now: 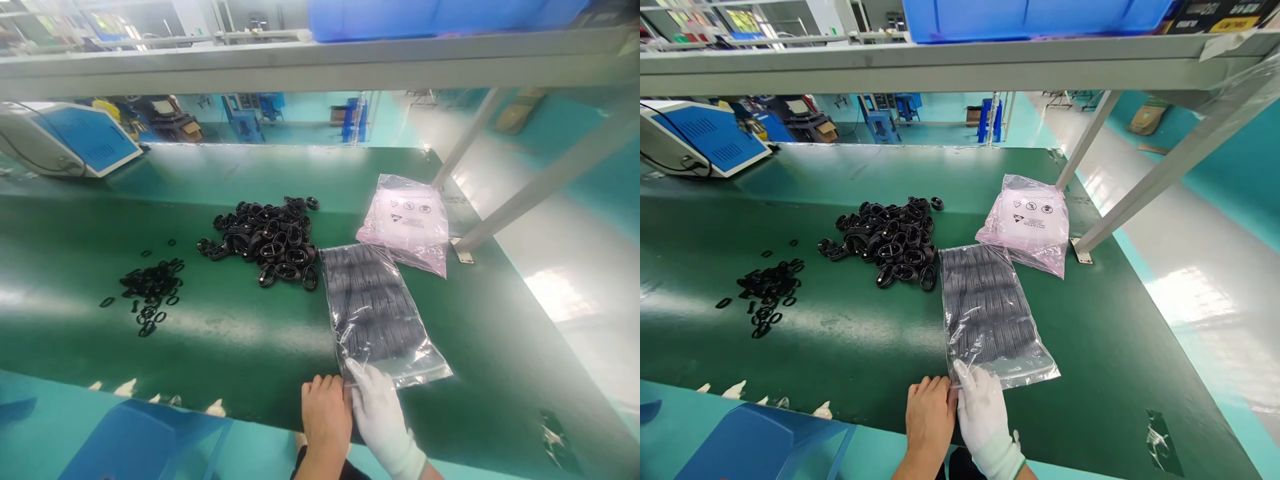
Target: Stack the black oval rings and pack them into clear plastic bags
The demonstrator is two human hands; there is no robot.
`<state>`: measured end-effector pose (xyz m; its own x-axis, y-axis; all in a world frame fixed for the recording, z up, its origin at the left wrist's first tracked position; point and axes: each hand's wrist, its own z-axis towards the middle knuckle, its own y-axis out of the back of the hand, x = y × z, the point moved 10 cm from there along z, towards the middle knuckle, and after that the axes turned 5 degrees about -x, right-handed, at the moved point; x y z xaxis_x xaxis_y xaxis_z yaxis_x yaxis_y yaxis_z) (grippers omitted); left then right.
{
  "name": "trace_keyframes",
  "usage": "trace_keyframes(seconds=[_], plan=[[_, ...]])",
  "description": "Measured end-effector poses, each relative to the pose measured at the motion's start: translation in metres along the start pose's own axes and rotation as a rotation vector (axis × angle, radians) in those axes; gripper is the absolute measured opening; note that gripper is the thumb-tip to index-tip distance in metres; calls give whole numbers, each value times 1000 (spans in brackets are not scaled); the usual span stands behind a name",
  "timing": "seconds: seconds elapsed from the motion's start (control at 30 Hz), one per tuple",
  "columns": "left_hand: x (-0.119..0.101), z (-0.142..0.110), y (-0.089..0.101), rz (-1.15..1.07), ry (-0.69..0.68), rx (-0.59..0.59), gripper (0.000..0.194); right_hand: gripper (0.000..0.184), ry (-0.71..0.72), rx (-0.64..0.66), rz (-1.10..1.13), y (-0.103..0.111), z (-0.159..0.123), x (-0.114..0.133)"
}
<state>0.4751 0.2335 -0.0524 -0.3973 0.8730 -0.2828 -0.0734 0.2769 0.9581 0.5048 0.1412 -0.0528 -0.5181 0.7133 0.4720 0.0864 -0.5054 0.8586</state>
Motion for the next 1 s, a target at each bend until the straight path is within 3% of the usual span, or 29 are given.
trace_keyframes(seconds=[0.17, 0.4, 0.53, 0.73, 0.87, 1.0], plan=[[0, 1, -3, -4, -21, 30, 26, 53, -4, -27, -2, -3, 2, -1], [0, 4, -9, -11, -66, 107, 27, 75, -78, 217, -345, -19, 15, 0], [-2, 6, -11, -22, -79, 160, 28, 82, -44, 352, -475, -26, 14, 4], [5, 6, -4, -58, -81, 272, 25, 79, -18, 407, -556, -25, 13, -1], [22, 28, 7, -236, 37, 477, 23, 84, 37, 384, -519, -20, 15, 2], [33, 71, 11, -352, 204, 381, 37, 86, 41, 307, -497, -13, 17, 2]])
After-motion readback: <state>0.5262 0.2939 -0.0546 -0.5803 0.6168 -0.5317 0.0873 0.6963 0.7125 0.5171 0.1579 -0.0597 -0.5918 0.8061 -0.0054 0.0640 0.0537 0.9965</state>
